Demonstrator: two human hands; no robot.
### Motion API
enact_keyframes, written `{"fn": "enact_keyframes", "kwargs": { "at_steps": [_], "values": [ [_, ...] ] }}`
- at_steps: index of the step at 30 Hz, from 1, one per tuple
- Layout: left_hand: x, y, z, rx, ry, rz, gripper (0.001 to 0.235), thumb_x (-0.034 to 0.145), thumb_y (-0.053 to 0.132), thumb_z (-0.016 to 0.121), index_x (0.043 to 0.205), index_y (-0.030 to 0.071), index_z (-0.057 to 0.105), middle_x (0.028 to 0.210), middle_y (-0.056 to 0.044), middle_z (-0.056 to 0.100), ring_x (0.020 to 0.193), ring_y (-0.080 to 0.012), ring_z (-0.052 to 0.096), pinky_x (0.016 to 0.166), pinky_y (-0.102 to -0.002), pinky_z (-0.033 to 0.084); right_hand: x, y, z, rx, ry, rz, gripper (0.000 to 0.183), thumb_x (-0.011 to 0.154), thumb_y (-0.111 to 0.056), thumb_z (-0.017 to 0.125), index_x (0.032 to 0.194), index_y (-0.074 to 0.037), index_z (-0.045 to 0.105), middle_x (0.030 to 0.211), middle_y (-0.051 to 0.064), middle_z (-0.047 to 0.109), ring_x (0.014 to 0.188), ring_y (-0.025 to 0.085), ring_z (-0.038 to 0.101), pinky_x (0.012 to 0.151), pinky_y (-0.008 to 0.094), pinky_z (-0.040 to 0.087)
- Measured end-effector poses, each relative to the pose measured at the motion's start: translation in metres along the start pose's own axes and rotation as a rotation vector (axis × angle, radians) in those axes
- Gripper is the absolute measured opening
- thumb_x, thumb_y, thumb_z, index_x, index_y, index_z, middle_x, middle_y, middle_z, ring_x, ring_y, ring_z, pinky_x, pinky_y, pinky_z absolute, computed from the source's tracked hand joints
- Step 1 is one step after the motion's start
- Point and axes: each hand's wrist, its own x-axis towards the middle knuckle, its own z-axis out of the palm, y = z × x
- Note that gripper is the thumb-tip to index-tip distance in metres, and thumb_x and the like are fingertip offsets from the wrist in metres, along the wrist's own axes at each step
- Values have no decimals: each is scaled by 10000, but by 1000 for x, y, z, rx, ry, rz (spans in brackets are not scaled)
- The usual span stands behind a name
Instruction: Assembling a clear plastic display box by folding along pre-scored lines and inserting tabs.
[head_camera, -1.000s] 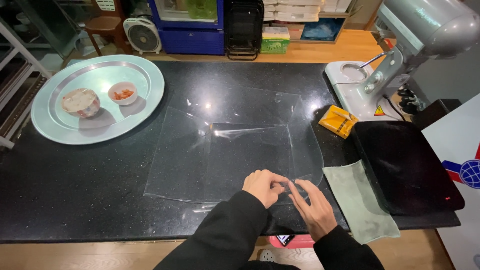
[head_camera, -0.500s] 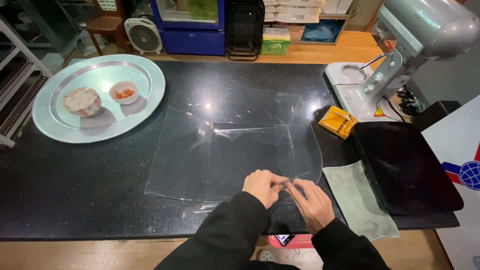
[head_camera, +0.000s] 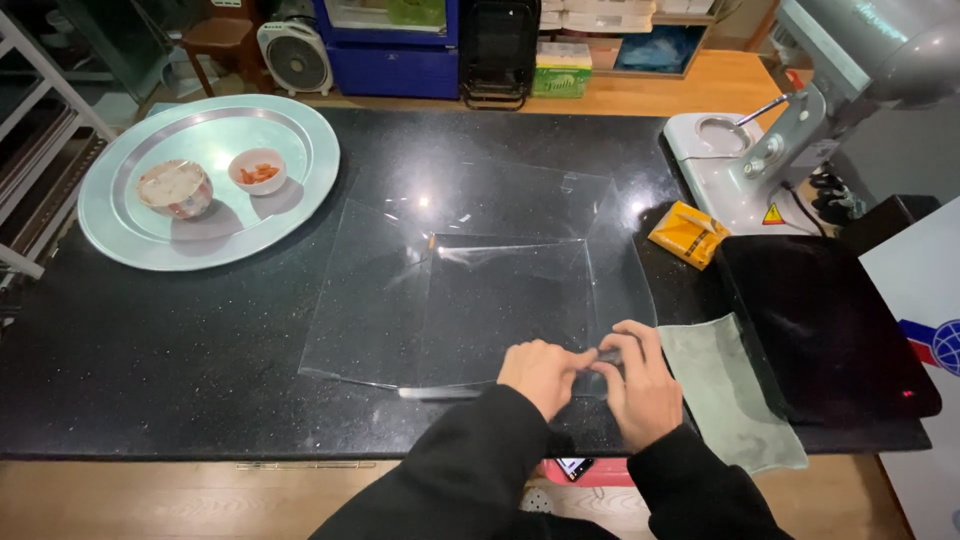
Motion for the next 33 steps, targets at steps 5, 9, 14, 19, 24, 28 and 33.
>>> {"fn": "enact_keyframes", "kwargs": {
  "at_steps": [5,9,14,19,24,28,33],
  "values": [
    [-13,11,-16,76,34,104,211,1095,106,671,1264,228,704,744,-25,732,620,-338,699,522,-490,498,-4,18,5,-105,-143,122,115,1068,-243,707,1128,-315,773,1058,-214,794,1013,118,640,555,383,535],
    [-42,-8,-83,-98,112,168,377,1084,267,706,1428,114,693,1117,-107,810,966,-429,768,806,-563,567,-1,17,-6,-96,-118,92,123,1051,-309,780,942,-261,809,980,-157,753,943,119,650,557,369,502],
    [-116,-85,-178,-152,373,119,231,1079,252,726,1164,76,849,1072,-75,882,904,-341,826,803,-464,602,9,32,-13,-278,-147,-19,205,928,-438,863,866,-243,873,1406,57,687,1176,320,655,844,489,516],
    [-194,-212,-152,28,-71,-360,707,983,695,732,1505,217,754,1579,-36,731,1354,-350,735,1166,-538,521,25,53,15,-97,-405,-371,349,910,-513,902,1072,-207,861,1174,60,787,948,310,774,847,509,590],
    [-217,-243,-96,-56,-131,-557,600,940,474,849,1520,363,747,1435,21,799,1392,-233,700,1161,-419,564,19,-12,44,38,-653,-393,257,1087,-481,698,1090,-248,806,1023,-35,781,926,240,772,777,455,582],
    [-238,-275,-67,-55,92,-409,512,929,-9,751,1367,247,824,1431,9,824,1360,-241,753,1158,-418,586,31,-32,51,23,-553,-34,201,1073,-489,651,1056,-377,817,1097,-222,833,1030,103,818,805,371,587],
    [-277,-301,-41,-26,109,-531,311,990,94,723,1175,257,911,1241,29,897,1175,-233,830,1016,-396,659,48,-32,49,-30,-547,221,217,1068,-508,656,1043,-370,822,1009,-208,828,904,135,788,773,372,567]
  ]
}}
